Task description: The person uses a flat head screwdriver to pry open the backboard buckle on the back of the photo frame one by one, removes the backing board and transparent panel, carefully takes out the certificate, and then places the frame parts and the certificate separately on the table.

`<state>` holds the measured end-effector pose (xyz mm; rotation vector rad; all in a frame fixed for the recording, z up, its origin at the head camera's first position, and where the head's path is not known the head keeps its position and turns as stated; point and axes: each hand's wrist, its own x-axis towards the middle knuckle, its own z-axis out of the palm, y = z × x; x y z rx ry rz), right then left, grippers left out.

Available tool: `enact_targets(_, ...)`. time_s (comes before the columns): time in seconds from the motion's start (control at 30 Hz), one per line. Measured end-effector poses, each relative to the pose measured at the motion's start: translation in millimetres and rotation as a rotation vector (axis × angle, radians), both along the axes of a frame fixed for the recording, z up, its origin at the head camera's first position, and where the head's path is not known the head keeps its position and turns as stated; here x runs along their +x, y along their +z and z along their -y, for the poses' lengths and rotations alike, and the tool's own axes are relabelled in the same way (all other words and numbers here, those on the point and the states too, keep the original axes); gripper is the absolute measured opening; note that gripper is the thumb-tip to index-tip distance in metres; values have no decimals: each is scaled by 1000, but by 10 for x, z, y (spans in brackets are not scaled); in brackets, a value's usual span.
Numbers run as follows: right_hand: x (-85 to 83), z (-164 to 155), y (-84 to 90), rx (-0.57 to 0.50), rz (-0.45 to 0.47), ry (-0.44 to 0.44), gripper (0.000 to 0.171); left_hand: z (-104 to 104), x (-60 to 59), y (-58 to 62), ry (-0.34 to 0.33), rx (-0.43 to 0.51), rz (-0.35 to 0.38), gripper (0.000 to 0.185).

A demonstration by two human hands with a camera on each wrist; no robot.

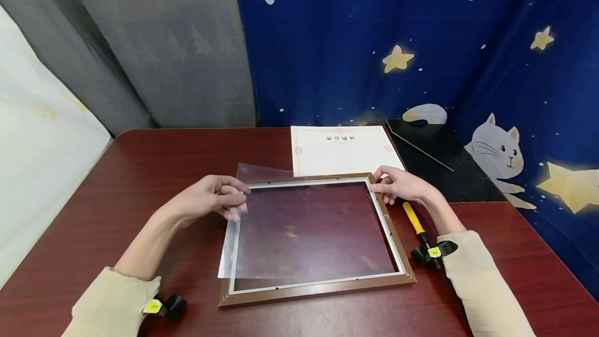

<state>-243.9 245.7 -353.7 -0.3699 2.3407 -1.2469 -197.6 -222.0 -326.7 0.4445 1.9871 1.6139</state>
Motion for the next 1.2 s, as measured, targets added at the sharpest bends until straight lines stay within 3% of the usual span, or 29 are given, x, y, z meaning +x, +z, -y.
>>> enact_targets(0.17, -3, -4, -8, -11, 5, 0, 23, 9, 19, 34, 45, -4, -56, 26)
enact_targets(0.43, -7, -14, 12, -9, 11, -17, 23, 54, -10, 62, 130, 63, -211, 17)
enact_targets(0.73, -2, -6, -53, -20, 20, -7, 24, 160, -49, 70, 286, 68, -333, 16)
enact_targets(1.0, 4, -7, -63, -37, 49, -5, 22, 271, -70, 177, 444, 199, -484, 11)
enact_targets(1.2, -5, 0, -42, -31, 63, -15, 23, 326, -115, 300, 607, 146, -616, 9)
